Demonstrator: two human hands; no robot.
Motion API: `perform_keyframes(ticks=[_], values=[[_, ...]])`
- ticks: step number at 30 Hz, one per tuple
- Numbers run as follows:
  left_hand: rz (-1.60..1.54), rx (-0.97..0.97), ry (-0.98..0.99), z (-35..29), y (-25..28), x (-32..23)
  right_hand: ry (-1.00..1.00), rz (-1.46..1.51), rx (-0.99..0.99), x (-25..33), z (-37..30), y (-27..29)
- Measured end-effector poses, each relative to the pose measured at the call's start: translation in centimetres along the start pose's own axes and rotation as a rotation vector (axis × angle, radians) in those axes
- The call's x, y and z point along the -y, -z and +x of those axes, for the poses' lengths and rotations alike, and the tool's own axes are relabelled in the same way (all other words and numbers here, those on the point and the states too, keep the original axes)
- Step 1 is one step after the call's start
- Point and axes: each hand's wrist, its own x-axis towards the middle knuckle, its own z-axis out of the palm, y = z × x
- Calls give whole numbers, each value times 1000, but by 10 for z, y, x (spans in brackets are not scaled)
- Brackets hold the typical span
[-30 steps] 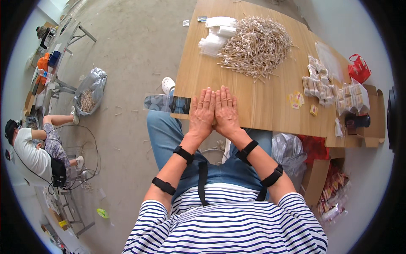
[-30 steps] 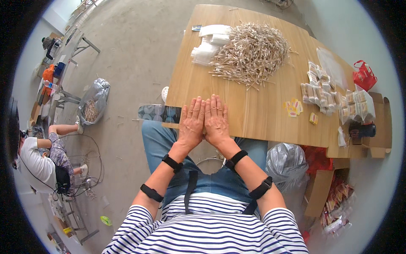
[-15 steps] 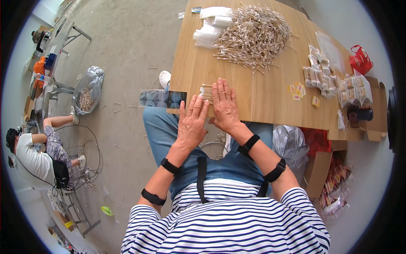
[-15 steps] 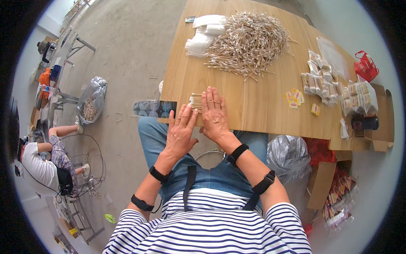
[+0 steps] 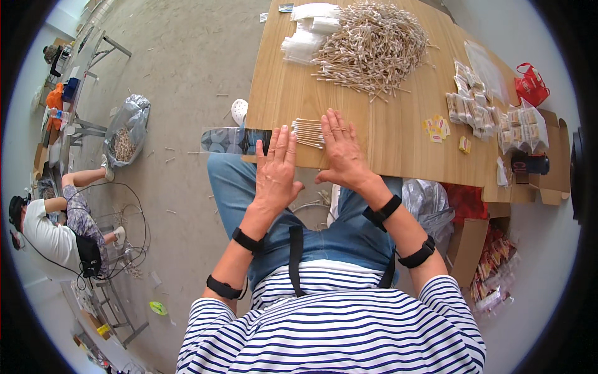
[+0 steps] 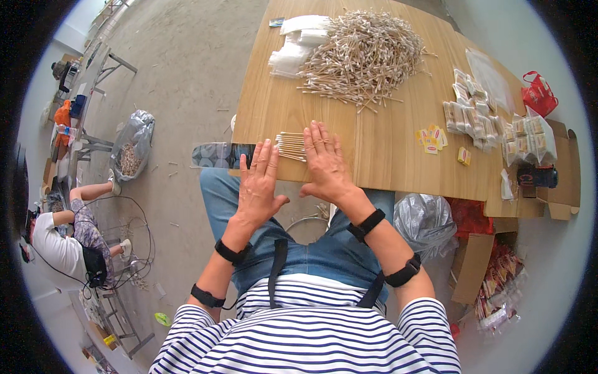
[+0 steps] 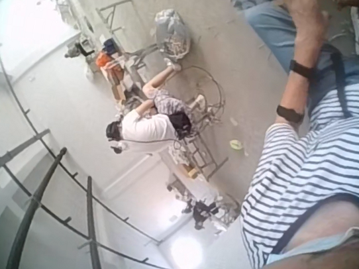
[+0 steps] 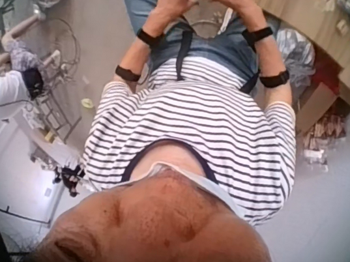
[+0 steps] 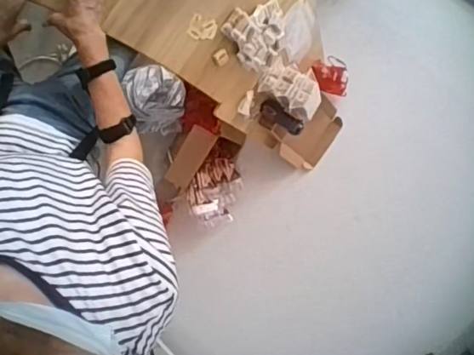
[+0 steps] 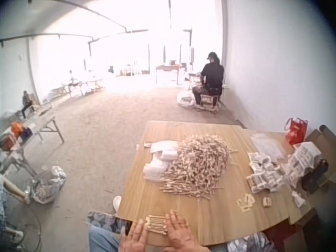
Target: Packing cotton swabs into small plastic bags and sealing them with stickers.
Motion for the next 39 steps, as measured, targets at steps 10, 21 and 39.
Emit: perform_keyframes(ticks=[10,21,39], values=[[139,52,92,11,-11,2,-35,-90,-5,21,12,-19],[120,18,80,38,-3,14,-18,-85,-96,17,12,-29],[61,-2,23,46,-19,13,0,-119,-149,16,12,-33]])
